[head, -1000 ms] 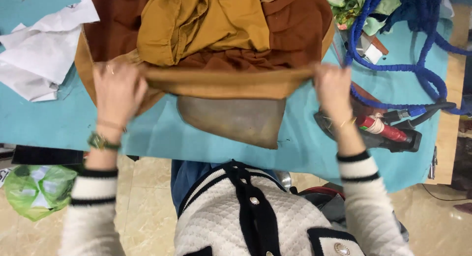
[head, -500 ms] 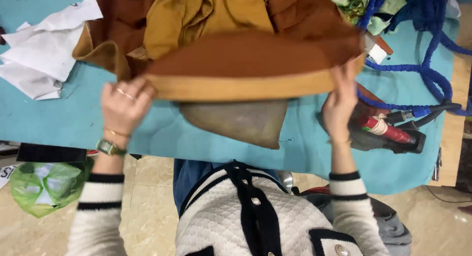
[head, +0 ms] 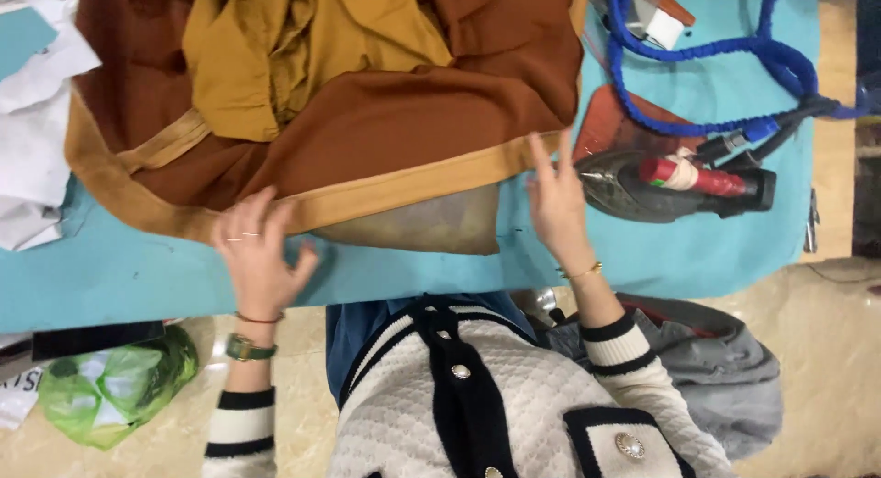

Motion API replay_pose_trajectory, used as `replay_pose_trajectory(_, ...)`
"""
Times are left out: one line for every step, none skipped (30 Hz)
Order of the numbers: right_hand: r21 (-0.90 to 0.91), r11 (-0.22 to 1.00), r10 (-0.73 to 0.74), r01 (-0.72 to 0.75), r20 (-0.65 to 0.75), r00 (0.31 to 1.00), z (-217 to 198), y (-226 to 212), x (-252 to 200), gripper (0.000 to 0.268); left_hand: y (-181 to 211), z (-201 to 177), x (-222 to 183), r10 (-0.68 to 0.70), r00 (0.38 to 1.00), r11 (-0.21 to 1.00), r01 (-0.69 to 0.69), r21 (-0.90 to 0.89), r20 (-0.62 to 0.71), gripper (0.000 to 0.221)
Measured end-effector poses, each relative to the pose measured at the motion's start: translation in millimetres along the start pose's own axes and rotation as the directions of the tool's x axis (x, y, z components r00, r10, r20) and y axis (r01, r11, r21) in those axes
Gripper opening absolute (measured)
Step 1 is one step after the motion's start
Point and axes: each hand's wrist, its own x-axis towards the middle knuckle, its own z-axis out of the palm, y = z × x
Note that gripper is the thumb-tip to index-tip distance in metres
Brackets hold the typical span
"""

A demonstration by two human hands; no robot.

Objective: Ironing a brown garment on an ironing board using a steam iron and a white pressing cloth.

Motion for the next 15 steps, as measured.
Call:
replay_pose_trajectory(0.016, 0.995, -0.096, 0.097, -0.065, 0.993, -0.9, -6.2, -3.7, 0.063, 15.3, 8.5, 3.9, 0.018, 0.998, 0.998, -0.015, -0.056, 0.059, 0.054)
replay_pose_trajectory(0.024, 0.981, -0.189, 0.194, -0.131, 0.973, -2.1, -11.9, -7.0, 0.053, 31.4, 16.9, 7.8, 0.04, 0.992, 0.993, -0.026, -0.113, 0.117, 0.059)
replay_pose_trajectory(0.02, 0.985, -0.17, 0.174, -0.137, 0.976, -8.7, -10.8, -8.2, 0.053, 48.4, 22.4, 14.6, 0.059, 0.991, 0.991, -0.044, -0.125, 0.119, 0.059)
replay_pose_trajectory(0.015, 0.981, -0.188, 0.194, -0.197, 0.962, -15.8, -8.4, -9.1, 0.051, 67.0, 28.0, 21.3, 0.073, 0.988, 0.991, -0.056, -0.122, 0.133, 0.057)
replay_pose_trajectory(0.0, 0.98, -0.194, 0.201, -0.262, 0.945, -24.5, -4.0, -12.0, 0.049, 86.6, 35.8, 30.4, 0.1, 0.984, 0.988, -0.082, -0.129, 0.145, 0.056)
replay_pose_trajectory(-0.01, 0.986, -0.163, 0.167, -0.275, 0.948, -30.9, 10.9, -10.5, 0.049, 98.9, 37.8, 36.1, 0.134, 0.98, 0.982, -0.112, -0.152, 0.144, 0.056)
replay_pose_trajectory(-0.086, 0.987, -0.155, 0.135, -0.299, 0.941, -38.8, 27.7, -11.6, 0.052, 111.7, 41.9, 44.5, 0.13, 0.981, 0.988, -0.116, -0.102, 0.144, 0.056)
replay_pose_trajectory(-0.162, 0.982, -0.148, 0.1, -0.321, 0.935, -48.0, 46.5, -13.6, 0.055, 126.6, 45.8, 53.0, 0.126, 0.982, 0.991, -0.12, -0.052, 0.14, 0.059)
replay_pose_trajectory(-0.179, 0.983, -0.096, 0.035, -0.346, 0.933, -57.1, 63.3, -14.3, 0.055, 129.9, 52.1, 54.0, 0.185, 0.973, 0.98, -0.174, -0.094, 0.135, 0.059)
replay_pose_trajectory(-0.196, 0.98, -0.026, -0.042, -0.331, 0.943, -67.4, 81.4, -16.4, 0.064, 133.9, 58.6, 55.7, 0.181, 0.97, 0.984, -0.176, -0.04, 0.165, 0.065)
replay_pose_trajectory(-0.214, 0.969, 0.049, -0.123, -0.32, 0.946, -79.7, 100.7, -21.2, 0.073, 138.7, 66.6, 58.3, 0.178, 0.966, 0.983, -0.184, 0.011, 0.189, 0.073)
replay_pose_trajectory(-0.228, 0.954, 0.103, -0.192, -0.351, 0.931, -72.1, 119.2, -21.0, 0.073, 142.9, 60.4, 57.3, 0.242, 0.954, 0.97, -0.24, -0.036, 0.178, 0.073)
replay_pose_trajectory(-0.226, 0.958, 0.1, -0.174, -0.303, 0.948, -69.6, 142.3, -22.5, 0.09, 148.2, 56.9, 60.4, 0.196, 0.953, 0.98, -0.196, -0.023, 0.23, 0.078)
replay_pose_trajectory(-0.22, 0.963, 0.098, -0.157, -0.255, 0.962, -68.4, 168.0, -24.5, 0.107, 152.3, 54.8, 64.8, 0.15, 0.948, 0.988, -0.154, -0.006, 0.281, 0.083)
replay_pose_trajectory(-0.238, 0.943, 0.159, -0.232, -0.29, 0.944, -63.7, 176.7, -24.1, 0.107, 158.7, 60.3, 62.1, 0.223, 0.937, 0.975, -0.214, -0.062, 0.27, 0.083)
